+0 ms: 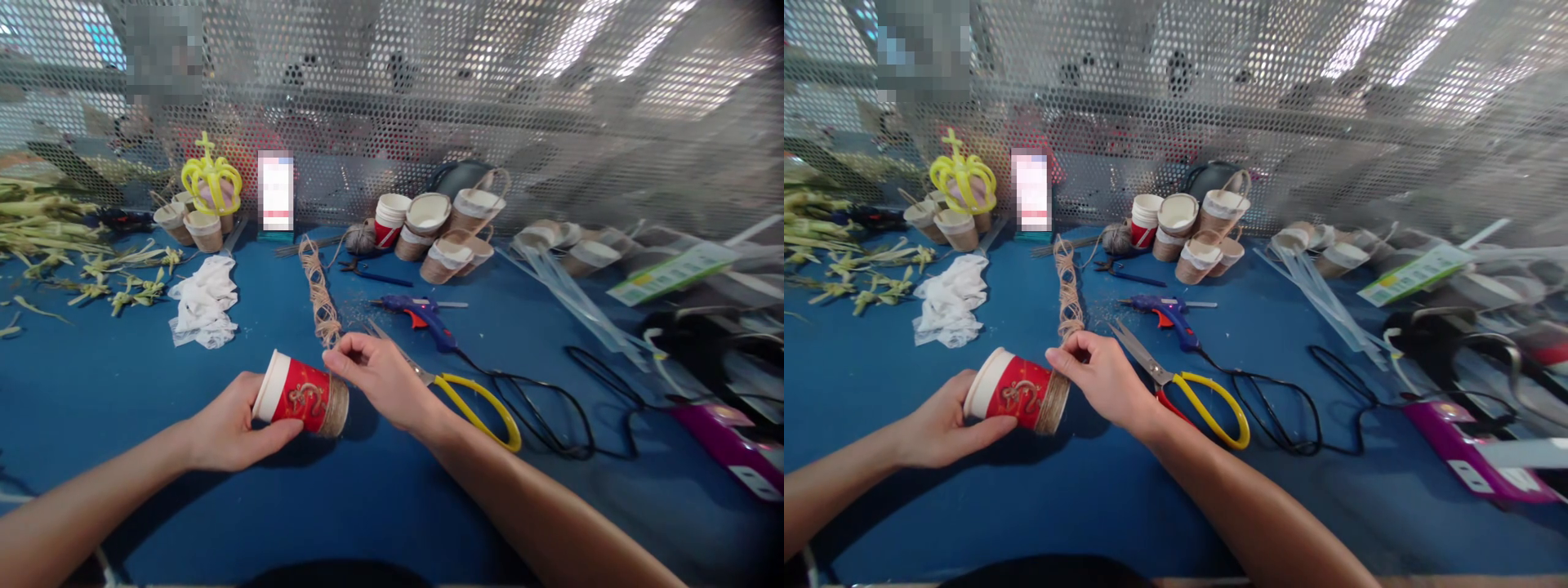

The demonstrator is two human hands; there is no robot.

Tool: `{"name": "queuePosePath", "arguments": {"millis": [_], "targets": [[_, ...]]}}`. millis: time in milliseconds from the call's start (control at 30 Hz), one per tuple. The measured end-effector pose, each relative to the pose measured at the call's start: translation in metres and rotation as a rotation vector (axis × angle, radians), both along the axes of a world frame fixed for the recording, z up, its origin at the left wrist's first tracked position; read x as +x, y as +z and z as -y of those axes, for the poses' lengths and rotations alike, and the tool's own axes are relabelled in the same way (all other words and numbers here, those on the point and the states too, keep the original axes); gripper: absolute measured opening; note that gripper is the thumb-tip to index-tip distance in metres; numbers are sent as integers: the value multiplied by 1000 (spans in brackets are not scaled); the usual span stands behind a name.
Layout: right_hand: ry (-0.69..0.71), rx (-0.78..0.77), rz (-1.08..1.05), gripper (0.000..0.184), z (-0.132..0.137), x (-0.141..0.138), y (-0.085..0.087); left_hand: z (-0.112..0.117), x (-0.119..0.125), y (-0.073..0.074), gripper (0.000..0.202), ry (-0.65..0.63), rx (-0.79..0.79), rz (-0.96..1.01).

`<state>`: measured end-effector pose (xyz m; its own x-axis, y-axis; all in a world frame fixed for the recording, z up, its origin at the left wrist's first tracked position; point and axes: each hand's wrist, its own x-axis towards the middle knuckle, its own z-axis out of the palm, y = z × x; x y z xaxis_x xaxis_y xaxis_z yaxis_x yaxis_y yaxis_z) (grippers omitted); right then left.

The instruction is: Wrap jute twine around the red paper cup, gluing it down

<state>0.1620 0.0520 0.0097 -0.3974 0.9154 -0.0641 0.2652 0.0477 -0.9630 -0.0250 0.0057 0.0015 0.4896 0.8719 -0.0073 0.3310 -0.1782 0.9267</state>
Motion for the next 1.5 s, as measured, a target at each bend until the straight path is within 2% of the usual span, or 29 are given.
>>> {"name": "queuePosePath", "arguments": {"millis": [300,533,800,933,1033,1167,1267,1367,1500], "targets": [[8,-13,-19,26,2,-1,0,1,0,1,9,3,17,29],[12,-96,-35,28,2,-2,-1,1,-1,1,11,10,-15,51],[13,-104,-32,28,2,-3,-1,1,-1,1,11,12,-90,100],[10,-86,2,29,1,-3,-2,3,-1,0,12,28,-176,179],[7,-70,68,32,-2,-2,-6,4,-1,-2,14,105,-259,316],[-53,-69,79,34,-3,-1,-7,-2,2,-4,21,345,-301,547],[-84,17,60,30,2,0,-2,-10,6,-4,20,487,-380,612],[-36,184,137,17,10,-2,0,-14,8,-5,23,493,-446,600],[-12,300,228,13,15,-6,-2,-12,8,-7,26,453,-401,538]]}}
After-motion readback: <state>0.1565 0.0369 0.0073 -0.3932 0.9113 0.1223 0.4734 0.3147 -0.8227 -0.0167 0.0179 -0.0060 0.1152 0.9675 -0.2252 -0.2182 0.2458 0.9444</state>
